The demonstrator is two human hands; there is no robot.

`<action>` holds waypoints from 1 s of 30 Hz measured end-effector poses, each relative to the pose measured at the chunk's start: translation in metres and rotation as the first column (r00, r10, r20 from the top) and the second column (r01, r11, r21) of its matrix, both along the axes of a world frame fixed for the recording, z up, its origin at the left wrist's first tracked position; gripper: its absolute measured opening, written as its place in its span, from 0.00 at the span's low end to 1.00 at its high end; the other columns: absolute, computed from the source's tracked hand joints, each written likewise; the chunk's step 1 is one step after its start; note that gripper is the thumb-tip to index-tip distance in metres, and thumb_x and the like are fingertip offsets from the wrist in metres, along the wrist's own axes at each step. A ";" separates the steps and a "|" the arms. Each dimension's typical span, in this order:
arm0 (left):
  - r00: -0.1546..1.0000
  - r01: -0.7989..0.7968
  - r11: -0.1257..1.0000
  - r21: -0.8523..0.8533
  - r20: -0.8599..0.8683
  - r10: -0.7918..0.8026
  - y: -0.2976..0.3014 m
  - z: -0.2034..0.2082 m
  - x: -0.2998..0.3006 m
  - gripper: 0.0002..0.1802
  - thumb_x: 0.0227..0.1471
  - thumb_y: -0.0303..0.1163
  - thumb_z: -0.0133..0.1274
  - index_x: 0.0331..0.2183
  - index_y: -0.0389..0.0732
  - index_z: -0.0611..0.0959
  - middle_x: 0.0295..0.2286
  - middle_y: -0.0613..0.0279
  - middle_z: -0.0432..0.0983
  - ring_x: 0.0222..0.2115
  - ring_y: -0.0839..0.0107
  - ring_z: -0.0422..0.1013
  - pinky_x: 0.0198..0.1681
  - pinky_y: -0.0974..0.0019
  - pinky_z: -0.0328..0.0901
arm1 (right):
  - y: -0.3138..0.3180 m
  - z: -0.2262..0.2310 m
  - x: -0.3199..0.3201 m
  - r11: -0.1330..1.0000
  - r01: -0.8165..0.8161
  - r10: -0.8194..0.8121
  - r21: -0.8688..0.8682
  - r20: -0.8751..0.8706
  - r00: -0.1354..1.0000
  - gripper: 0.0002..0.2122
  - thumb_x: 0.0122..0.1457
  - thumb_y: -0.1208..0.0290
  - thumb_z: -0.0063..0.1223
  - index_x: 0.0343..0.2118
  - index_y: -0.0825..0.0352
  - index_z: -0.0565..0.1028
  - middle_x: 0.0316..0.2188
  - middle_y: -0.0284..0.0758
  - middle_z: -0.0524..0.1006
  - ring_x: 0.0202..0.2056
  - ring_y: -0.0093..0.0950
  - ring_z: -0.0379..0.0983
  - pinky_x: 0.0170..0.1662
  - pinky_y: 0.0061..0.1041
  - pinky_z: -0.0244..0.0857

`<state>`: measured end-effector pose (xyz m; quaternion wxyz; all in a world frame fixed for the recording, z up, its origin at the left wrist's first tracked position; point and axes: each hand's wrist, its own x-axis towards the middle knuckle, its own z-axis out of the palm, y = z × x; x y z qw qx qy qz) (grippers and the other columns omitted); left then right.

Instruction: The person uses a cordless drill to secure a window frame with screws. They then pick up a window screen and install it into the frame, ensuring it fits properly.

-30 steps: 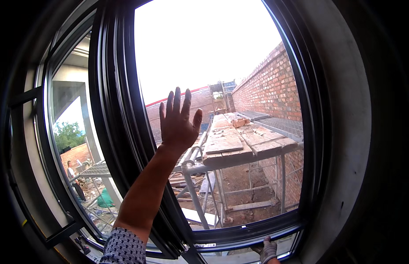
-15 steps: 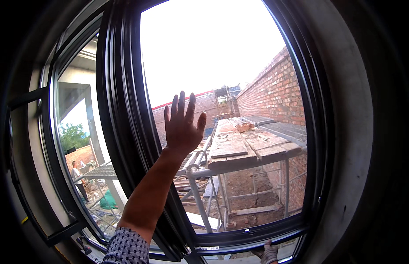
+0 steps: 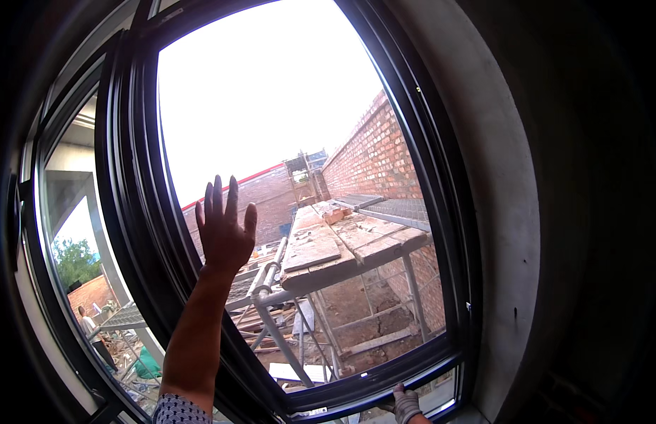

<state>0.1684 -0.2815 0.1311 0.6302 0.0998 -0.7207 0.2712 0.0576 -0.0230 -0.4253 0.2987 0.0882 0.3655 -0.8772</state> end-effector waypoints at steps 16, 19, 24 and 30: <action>0.999 -0.020 1.000 -0.005 -0.026 0.020 0.000 0.000 -0.001 0.35 0.63 0.48 0.48 0.66 0.45 0.64 0.66 0.46 0.54 0.68 0.49 0.51 0.66 0.34 0.47 | -0.003 0.012 0.012 0.997 0.067 -0.064 0.039 -0.068 0.996 0.19 0.71 0.59 0.45 0.56 0.67 0.62 0.49 0.50 0.75 0.47 0.52 0.77 0.45 0.66 0.76; 0.999 -0.004 1.000 -0.015 -0.047 0.004 0.002 -0.003 -0.003 0.34 0.62 0.46 0.50 0.66 0.46 0.66 0.65 0.47 0.56 0.67 0.50 0.52 0.66 0.36 0.47 | 0.001 0.014 0.016 0.998 0.058 -0.059 -0.032 -0.041 0.997 0.19 0.70 0.59 0.47 0.55 0.67 0.63 0.47 0.48 0.76 0.46 0.51 0.78 0.45 0.65 0.77; 0.999 -0.013 1.000 -0.007 -0.041 0.013 0.005 0.000 0.003 0.34 0.62 0.46 0.51 0.66 0.47 0.66 0.65 0.46 0.56 0.67 0.49 0.52 0.66 0.35 0.47 | -0.004 0.041 0.038 0.985 0.145 -0.129 0.098 -0.157 0.979 0.22 0.66 0.50 0.53 0.47 0.68 0.71 0.39 0.42 0.80 0.36 0.39 0.82 0.38 0.43 0.83; 0.999 -0.011 1.000 -0.024 -0.049 0.010 0.000 -0.003 0.003 0.34 0.62 0.46 0.51 0.66 0.47 0.66 0.65 0.46 0.56 0.67 0.49 0.52 0.66 0.34 0.48 | -0.006 0.038 0.036 0.990 0.124 -0.113 0.071 -0.149 0.982 0.22 0.67 0.50 0.53 0.47 0.68 0.71 0.39 0.42 0.79 0.36 0.38 0.82 0.37 0.42 0.83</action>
